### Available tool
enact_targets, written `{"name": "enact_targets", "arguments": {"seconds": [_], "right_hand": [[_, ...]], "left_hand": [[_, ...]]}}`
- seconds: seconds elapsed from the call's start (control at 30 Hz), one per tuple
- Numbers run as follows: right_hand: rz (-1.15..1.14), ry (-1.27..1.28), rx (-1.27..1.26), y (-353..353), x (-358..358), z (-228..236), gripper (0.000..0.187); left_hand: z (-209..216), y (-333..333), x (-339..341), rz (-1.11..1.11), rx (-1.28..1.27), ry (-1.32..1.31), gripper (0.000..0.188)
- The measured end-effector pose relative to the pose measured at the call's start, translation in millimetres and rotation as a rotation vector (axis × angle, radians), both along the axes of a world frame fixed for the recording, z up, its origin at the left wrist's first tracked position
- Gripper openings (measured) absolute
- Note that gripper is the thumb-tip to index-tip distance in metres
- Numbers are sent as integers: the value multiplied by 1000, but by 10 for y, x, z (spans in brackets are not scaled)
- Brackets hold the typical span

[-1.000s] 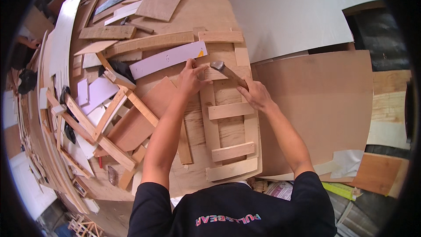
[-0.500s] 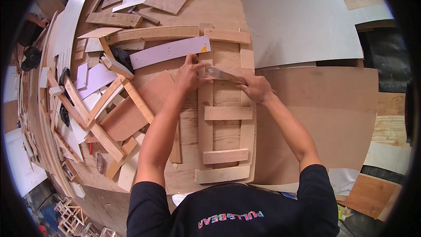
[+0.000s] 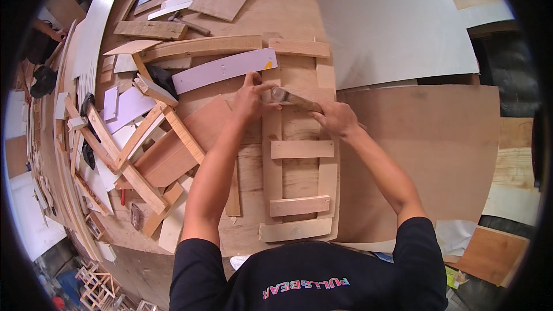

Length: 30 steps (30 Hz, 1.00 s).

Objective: The person assembles a small wooden ladder by nailing slats onto parallel rails using a hammer. They pick up nails from a box, position the slats, and hammer them into place.

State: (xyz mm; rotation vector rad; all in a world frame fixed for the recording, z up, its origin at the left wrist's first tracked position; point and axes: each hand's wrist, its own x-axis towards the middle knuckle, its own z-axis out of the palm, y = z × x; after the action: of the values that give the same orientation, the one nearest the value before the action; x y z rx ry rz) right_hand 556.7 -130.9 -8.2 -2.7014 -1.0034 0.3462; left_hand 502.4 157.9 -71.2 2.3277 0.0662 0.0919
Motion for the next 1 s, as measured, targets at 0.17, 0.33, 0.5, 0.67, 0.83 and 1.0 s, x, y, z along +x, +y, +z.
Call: {"name": "enact_targets", "arguments": {"seconds": [0.17,0.33,0.5,0.67,0.83,1.0], "right_hand": [[-22,75,94,13,-99,32,33],[-67,110,108,-13,-201,27,34],[-103,72,140,-25,-173,-22,33],[-117,133,183,-86,-250,-7,31],[-107,92,150,-37,-294,13,29],[-179,157,84,22,-315,-34,29]], "left_hand": [[-34,-6,15,-14,-15,14,64],[-28,-19,-28,-1,-5,52,63],[-22,-7,26,0,-16,-35,63],[16,-16,5,-20,-4,39,63],[0,3,-1,-25,50,-3,64],[3,1,-5,-23,9,52,65]]}}
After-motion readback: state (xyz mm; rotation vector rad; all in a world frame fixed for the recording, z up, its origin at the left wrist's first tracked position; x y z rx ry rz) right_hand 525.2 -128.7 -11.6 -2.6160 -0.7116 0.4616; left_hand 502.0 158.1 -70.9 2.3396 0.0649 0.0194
